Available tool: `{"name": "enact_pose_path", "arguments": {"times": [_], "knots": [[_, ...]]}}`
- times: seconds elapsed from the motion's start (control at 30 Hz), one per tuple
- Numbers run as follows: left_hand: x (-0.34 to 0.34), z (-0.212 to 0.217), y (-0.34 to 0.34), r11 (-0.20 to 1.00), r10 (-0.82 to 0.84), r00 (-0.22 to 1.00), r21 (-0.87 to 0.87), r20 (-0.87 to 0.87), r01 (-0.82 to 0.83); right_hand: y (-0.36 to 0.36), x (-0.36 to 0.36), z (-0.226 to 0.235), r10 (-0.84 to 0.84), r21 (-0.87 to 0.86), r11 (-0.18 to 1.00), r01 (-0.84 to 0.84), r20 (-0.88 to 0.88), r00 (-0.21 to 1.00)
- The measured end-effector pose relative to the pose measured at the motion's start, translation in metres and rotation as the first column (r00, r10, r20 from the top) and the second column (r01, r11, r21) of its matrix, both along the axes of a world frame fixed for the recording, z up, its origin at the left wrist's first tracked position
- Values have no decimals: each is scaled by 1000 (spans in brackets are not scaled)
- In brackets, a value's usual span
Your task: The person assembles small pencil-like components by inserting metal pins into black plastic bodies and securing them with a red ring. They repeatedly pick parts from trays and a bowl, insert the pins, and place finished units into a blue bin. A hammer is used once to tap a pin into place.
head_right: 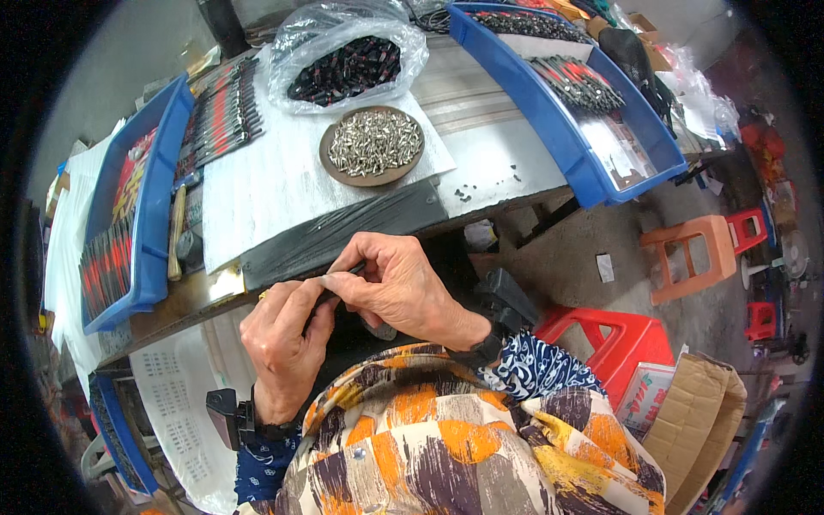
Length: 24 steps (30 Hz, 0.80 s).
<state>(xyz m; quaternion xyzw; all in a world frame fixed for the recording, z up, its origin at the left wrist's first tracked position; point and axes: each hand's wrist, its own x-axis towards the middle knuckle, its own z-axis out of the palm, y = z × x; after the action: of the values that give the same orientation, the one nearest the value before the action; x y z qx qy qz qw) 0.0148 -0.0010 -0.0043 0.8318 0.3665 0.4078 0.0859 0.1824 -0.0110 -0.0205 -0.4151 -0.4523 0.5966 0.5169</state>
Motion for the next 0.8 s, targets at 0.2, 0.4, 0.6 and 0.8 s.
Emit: {"name": "enact_pose_path", "arguments": {"times": [0.2,0.4,0.6,0.8], "knots": [[4,4,7,999,-35,999,-30,14,36,6,9,8,-14,49,999,9,99,995],[8,7,14,999,-42,999,29,27,42,9,19,16,-7,82,997,-6,153,988],[1,11,23,1000,-4,1000,1,-9,4,32,52,17,-387,570,822,12,542,746],[-4,10,29,999,31,999,-19,-18,-32,57,70,10,-615,702,698,-143,689,383]]}}
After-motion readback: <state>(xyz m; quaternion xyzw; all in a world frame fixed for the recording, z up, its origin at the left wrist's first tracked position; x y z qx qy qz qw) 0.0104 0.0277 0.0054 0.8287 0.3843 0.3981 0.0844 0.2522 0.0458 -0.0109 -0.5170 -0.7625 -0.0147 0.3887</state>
